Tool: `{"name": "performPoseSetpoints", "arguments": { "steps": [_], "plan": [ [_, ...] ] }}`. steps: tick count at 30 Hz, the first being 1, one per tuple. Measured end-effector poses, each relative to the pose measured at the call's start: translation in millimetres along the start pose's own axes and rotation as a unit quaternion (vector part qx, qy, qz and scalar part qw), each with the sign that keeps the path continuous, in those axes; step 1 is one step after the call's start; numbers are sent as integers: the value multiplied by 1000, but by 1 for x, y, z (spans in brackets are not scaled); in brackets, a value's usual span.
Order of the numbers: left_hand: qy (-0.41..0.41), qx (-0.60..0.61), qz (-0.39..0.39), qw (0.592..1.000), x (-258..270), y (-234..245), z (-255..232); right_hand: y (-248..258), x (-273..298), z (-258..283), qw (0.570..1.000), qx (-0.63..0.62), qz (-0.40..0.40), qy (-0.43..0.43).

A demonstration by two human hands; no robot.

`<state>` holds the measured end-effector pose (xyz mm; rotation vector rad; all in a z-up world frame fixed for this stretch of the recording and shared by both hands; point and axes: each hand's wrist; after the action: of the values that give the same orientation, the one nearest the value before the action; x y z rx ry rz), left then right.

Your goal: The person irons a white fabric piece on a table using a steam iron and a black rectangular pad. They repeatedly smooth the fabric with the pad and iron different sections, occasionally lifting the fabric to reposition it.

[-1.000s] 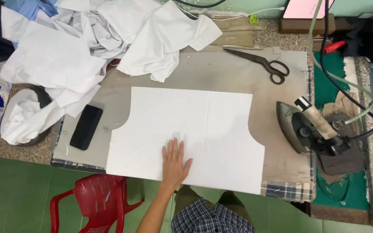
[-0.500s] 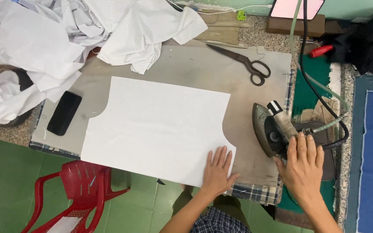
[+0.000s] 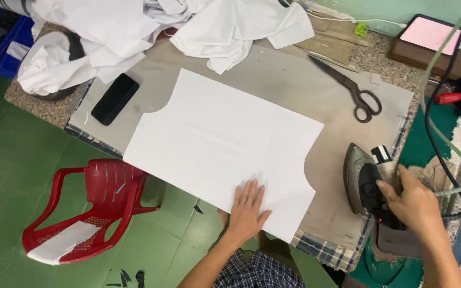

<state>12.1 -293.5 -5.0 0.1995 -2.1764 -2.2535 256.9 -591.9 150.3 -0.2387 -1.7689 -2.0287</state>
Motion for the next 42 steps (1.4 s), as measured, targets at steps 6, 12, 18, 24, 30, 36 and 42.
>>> {"name": "performPoseSetpoints", "arguments": {
  "steps": [6,12,18,24,30,36,42],
  "plan": [
    [52,107,7,993,29,16,51,-34,-49,-10,943,-314,48,-96],
    [70,-29,-24,997,36,3,133,2,7,92,985,-103,46,-133],
    [70,106,-48,991,3,1,256,-23,52,239,996,-46,77,-30],
    [36,70,-54,995,-7,-7,363,-100,49,385,982,13,176,69],
    [92,96,-89,987,-19,-5,472,-168,46,493,936,86,176,293],
    [141,35,-161,976,-86,-21,543,-181,36,575,873,115,60,471],
    [152,74,-155,973,-98,-33,558,-185,19,602,848,133,-56,510]
  ]
}}
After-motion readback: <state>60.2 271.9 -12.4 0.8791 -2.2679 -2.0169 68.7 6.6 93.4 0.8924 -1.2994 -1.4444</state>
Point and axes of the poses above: each hand's wrist, its own x-axis away from the middle knuckle, its own y-axis out of the back of the hand, z = x × y, and after that the axes turned 2 degrees about y, right-handed
